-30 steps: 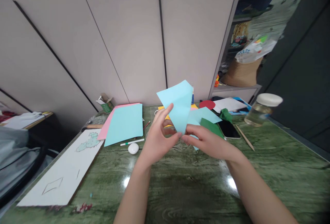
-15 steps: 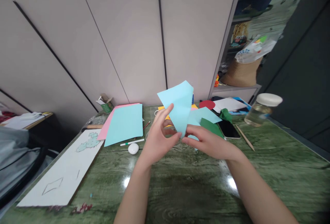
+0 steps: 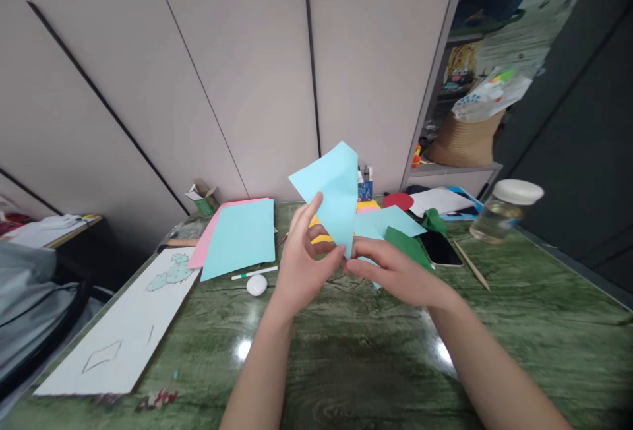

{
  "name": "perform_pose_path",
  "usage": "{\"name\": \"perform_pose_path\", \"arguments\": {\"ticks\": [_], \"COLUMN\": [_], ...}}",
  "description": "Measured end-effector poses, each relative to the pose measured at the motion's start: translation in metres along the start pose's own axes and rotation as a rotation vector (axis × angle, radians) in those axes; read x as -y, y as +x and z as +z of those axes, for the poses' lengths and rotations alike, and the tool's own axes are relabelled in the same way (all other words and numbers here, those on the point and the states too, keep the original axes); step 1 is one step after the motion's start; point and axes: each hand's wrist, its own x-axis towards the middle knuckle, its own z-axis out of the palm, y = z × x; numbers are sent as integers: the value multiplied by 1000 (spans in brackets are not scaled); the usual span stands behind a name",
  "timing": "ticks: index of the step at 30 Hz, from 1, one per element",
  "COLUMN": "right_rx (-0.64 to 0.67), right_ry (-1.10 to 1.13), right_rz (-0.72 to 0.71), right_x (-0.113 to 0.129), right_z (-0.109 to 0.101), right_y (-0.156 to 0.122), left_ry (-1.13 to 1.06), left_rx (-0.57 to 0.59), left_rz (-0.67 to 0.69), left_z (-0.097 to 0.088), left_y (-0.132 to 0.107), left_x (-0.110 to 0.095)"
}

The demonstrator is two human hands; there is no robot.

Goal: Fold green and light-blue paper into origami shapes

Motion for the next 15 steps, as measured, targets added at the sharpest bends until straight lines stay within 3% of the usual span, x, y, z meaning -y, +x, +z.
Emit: {"name": "perform_pose_path", "arguments": {"ticks": [9,15], "right_rx": [-194,-251], "right_ry": [80,97], "right_rz": [-22,-27], "right_x": [-2,-3], "right_z": [5,10], "right_y": [3,5], "left_ry": [21,25], "left_rx": [-52,-55], "left_rz": [35,34], "left_z": [-1,-2], "left_y": [0,-1], "left_x": [-3,-5]}}
